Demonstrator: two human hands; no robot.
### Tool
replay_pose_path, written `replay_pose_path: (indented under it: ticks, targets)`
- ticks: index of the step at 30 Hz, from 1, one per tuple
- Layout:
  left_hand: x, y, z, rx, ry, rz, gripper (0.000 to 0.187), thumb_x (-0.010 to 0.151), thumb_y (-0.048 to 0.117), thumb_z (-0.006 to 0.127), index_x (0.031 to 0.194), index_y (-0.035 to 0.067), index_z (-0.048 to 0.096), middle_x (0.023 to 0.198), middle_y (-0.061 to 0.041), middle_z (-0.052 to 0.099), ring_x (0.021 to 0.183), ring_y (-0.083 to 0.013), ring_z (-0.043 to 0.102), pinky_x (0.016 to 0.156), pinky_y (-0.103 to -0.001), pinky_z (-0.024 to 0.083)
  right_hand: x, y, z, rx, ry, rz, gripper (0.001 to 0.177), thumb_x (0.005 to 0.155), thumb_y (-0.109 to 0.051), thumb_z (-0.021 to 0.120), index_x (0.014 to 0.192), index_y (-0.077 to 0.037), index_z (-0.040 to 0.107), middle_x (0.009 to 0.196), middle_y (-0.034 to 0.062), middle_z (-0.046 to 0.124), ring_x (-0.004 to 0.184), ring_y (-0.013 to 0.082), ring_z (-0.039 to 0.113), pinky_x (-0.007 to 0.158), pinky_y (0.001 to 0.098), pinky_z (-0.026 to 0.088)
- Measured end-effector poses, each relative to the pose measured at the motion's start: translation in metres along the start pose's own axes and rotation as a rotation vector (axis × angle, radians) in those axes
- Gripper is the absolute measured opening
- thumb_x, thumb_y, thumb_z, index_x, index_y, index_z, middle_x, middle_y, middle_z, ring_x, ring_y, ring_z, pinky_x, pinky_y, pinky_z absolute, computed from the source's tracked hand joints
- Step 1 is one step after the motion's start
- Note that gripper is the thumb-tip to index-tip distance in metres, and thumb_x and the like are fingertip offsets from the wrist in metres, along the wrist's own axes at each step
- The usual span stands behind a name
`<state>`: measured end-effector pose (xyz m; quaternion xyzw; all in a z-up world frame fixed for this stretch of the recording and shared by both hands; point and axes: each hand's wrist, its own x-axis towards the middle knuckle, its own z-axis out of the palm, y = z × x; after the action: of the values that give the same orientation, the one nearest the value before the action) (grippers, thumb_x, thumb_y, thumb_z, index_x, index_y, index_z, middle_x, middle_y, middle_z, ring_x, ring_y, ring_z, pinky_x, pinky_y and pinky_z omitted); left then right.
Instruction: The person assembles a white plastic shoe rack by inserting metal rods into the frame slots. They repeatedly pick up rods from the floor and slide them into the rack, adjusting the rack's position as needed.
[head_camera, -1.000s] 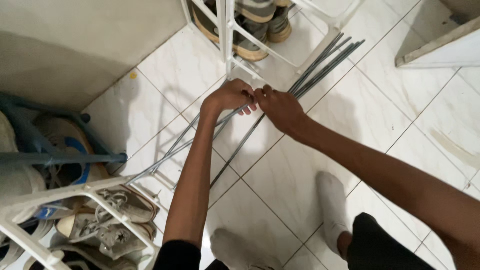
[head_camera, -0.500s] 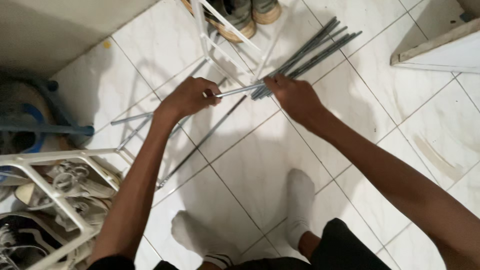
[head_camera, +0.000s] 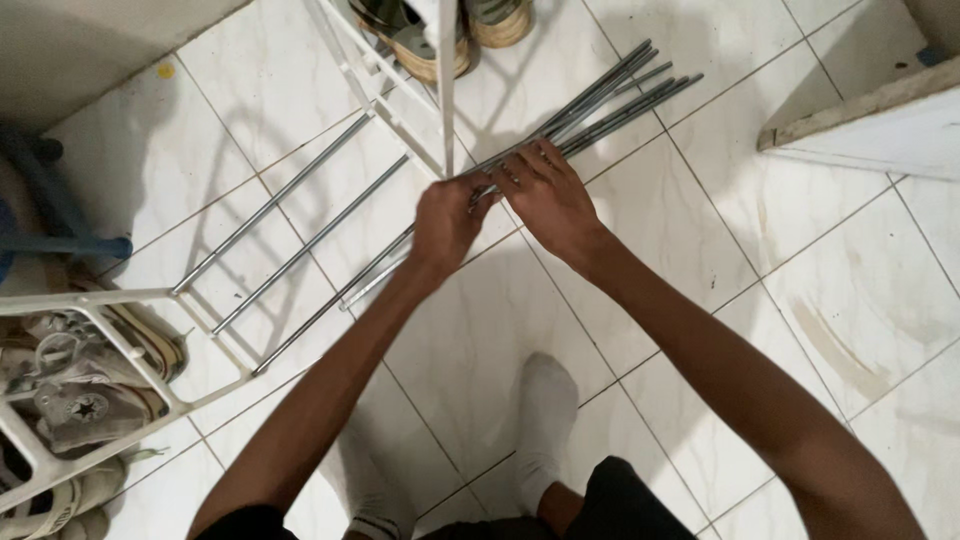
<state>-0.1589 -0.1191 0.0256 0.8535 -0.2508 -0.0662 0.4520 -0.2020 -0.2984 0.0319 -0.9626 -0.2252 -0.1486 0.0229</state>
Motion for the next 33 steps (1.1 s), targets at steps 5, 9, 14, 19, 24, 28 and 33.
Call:
replay_pose_path:
  ticks: [5,9,14,19,24,28,33]
  targets:
    - [0.001,-0.009,0.03,0.058,0.032,-0.018,0.021,0.093,0.002,0.065,0.114,0.001,0.07,0.088,-0.023,0.072,0.074,-0.042,0.069,0.065,-0.048,0.055,-0.011,0.051,0.027,-0.049,-0.067,0.097,0.022,0.086,-0.003,0.066,0.107,-0.001,0.073,0.113,0.0174,0.073,0.121,0.0316,0.064,0.114,0.0485,0.043]
    - [0.006,-0.026,0.054,0.116,0.072,0.08,0.021,0.095,-0.001,0.062,0.116,0.0,0.067,0.093,-0.025,0.072,0.078,-0.0424,0.069,0.066,-0.048,0.055,-0.031,0.079,0.047,-0.101,-0.087,0.188,0.018,0.089,-0.003,0.066,0.105,-0.001,0.074,0.112,0.0179,0.073,0.121,0.0311,0.065,0.115,0.0476,0.043]
    - [0.028,-0.034,0.09,0.047,-0.009,-0.061,0.022,0.092,0.0,0.064,0.113,0.002,0.07,0.09,-0.024,0.071,0.079,-0.0408,0.07,0.07,-0.049,0.055,-0.039,0.085,0.068,-0.119,-0.089,0.177,0.017,0.09,-0.008,0.066,0.104,-0.004,0.073,0.113,0.0146,0.073,0.117,0.0298,0.065,0.109,0.0454,0.045]
    - [0.057,-0.035,0.125,-0.023,0.09,-0.001,0.021,0.088,0.0,0.066,0.108,0.001,0.071,0.095,-0.025,0.071,0.084,-0.0423,0.068,0.073,-0.05,0.054,-0.031,0.087,0.082,-0.079,-0.098,0.209,0.016,0.086,-0.009,0.068,0.101,-0.007,0.073,0.105,0.0122,0.073,0.113,0.0303,0.066,0.101,0.0464,0.048]
    - [0.068,-0.058,0.134,0.066,0.062,0.041,0.023,0.087,-0.003,0.062,0.109,-0.001,0.066,0.094,-0.022,0.069,0.088,-0.0432,0.066,0.075,-0.051,0.053,-0.035,0.104,0.109,-0.089,-0.214,0.242,0.022,0.083,-0.004,0.068,0.103,-0.005,0.075,0.108,0.0141,0.074,0.113,0.0292,0.067,0.103,0.0431,0.05]
    - [0.061,-0.073,0.142,0.123,0.085,0.002,0.016,0.092,-0.002,0.062,0.108,-0.001,0.065,0.099,-0.022,0.067,0.095,-0.0425,0.064,0.079,-0.051,0.054,-0.037,0.113,0.13,-0.066,-0.206,0.28,0.024,0.081,-0.001,0.069,0.104,-0.004,0.075,0.108,0.0165,0.074,0.113,0.0302,0.067,0.101,0.0447,0.051]
    - [0.053,-0.079,0.145,0.184,0.122,0.098,0.032,0.087,-0.006,0.058,0.118,-0.003,0.064,0.116,-0.021,0.066,0.11,-0.0398,0.063,0.089,-0.047,0.056,-0.041,0.123,0.138,-0.094,-0.214,0.307,0.023,0.08,0.0,0.07,0.103,-0.002,0.075,0.107,0.0174,0.074,0.112,0.0309,0.068,0.099,0.043,0.053]
